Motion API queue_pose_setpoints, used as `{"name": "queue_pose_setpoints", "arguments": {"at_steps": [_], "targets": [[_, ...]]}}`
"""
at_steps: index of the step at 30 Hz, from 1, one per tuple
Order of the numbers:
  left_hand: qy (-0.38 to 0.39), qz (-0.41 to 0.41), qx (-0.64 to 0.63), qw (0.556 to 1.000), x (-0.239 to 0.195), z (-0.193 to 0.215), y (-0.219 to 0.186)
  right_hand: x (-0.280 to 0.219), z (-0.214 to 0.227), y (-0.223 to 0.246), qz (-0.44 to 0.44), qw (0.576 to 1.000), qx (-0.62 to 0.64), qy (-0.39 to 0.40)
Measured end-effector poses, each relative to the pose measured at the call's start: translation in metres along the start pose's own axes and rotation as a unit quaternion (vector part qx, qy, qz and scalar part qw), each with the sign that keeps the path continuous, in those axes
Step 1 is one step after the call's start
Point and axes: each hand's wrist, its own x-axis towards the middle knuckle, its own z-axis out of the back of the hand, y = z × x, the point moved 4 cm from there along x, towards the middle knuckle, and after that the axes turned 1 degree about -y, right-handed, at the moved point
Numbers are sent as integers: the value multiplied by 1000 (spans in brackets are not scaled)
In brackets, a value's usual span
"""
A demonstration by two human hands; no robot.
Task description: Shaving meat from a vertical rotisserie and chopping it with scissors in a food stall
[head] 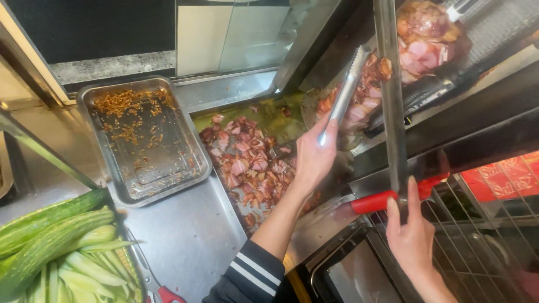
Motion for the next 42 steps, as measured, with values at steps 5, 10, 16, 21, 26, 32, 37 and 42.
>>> {"name": "queue_pose_setpoints", "arguments": {"at_steps": [5,10,16,21,26,32,37,42], "targets": [[-10,-3,-8,1000,-2,-10,5,98,-2,71,138,987,54,-62],[-8,6,-10,1000,-4,1,-2,11,-10,10,30,999,13,1],[-5,5,-15,1000,-14,0,-4,70,-7,63,59,998,17,6],[-16,20,6,1000,-26,8,17,-5,-10,36,-12,998,26,48],[-30,37,20,999,-28,3,42,35,-34,26,-61,990,16,125],[-43,31,59,997,-26,11,55,-38,-27,2,-152,971,46,180],[-50,70,102,991,-39,6,45,7,-36,17,-149,973,-21,177],[-115,51,140,982,-46,37,48,-8,-30,33,-62,985,19,162]]}}
